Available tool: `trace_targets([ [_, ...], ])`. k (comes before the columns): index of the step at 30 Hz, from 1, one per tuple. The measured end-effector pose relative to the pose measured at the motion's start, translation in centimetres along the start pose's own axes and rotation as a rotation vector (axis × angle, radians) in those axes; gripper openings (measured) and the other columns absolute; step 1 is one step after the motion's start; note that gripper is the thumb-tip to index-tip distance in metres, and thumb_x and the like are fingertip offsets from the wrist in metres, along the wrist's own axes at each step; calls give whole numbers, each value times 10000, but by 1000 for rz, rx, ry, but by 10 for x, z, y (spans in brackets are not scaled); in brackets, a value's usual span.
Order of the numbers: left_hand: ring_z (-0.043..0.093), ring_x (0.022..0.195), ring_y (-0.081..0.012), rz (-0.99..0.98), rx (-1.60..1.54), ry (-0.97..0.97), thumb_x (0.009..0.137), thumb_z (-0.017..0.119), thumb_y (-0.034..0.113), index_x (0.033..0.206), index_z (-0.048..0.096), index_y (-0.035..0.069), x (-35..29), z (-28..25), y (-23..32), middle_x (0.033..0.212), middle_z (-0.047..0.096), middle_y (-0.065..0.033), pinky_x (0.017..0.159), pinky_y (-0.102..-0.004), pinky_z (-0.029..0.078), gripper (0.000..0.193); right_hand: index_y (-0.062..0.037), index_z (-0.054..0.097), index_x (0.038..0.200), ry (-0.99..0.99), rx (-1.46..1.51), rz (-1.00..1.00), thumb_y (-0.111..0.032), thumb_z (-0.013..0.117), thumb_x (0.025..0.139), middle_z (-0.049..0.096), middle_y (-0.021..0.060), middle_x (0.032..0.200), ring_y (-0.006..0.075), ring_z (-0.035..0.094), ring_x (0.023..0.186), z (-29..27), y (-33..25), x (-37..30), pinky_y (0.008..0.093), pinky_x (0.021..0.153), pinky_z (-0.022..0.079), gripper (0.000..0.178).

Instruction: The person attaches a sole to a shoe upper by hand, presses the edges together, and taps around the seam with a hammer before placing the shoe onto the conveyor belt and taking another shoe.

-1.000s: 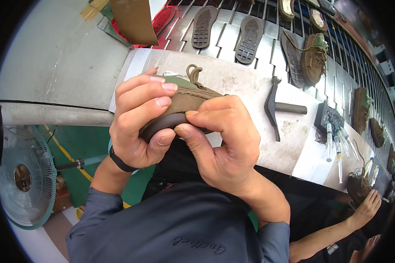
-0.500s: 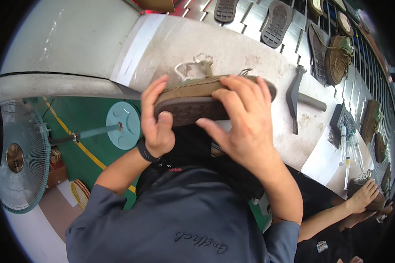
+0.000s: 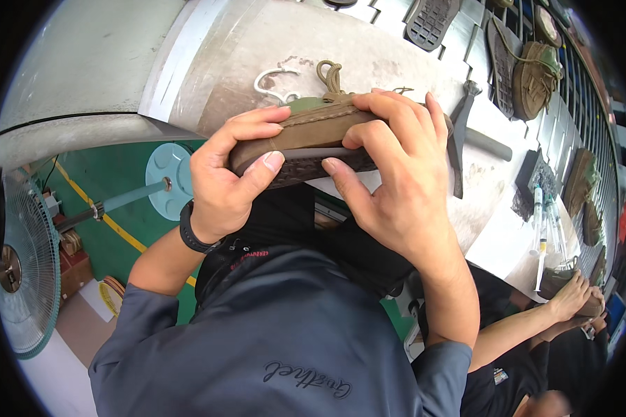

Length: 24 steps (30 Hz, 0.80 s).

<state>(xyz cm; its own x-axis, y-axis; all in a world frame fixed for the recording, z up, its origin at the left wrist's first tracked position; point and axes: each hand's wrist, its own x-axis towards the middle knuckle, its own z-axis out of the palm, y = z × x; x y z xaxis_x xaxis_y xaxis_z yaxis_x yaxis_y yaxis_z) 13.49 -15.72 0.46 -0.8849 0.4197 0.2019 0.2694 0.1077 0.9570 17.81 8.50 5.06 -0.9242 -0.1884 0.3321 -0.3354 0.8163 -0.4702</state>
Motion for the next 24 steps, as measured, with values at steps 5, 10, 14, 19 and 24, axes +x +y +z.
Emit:
trace_targets([
  [5,553,1415,-278,-156,-56,4,976,738,85,1314,646,-22,1,15,9,1445,644,-226,1192,-406,404,366,-65,675,1019,71,41,37,-127,867,773,675,148,1293,368,621,1276,-2,12,2,634,1158,365,318],
  [10,420,1530,-451,18,236,36,1016,734,228,1501,515,-26,-19,63,6,1608,484,-268,1256,-588,287,590,35,706,1207,568,424,460,-247,633,1088,725,104,1154,173,661,1068,11,89,8,303,980,501,315],
  [14,414,1548,-412,102,359,-205,952,783,186,1563,443,-50,2,53,9,1612,481,-278,1289,-501,249,738,11,762,1117,609,553,472,-305,594,1121,736,33,999,99,617,952,15,105,19,260,883,493,358],
  [19,415,1522,-469,195,239,-398,800,835,272,1589,431,2,48,41,-4,1656,393,-300,1252,-608,284,926,15,799,1078,496,674,529,-418,486,1155,766,73,961,112,670,854,14,118,28,260,830,537,540],
  [24,356,1555,-471,210,198,-447,748,816,353,1640,372,15,52,45,-17,1704,298,-306,1268,-602,242,1052,2,813,961,531,616,553,-450,511,1142,743,48,872,93,640,786,17,113,33,242,764,511,573],
])
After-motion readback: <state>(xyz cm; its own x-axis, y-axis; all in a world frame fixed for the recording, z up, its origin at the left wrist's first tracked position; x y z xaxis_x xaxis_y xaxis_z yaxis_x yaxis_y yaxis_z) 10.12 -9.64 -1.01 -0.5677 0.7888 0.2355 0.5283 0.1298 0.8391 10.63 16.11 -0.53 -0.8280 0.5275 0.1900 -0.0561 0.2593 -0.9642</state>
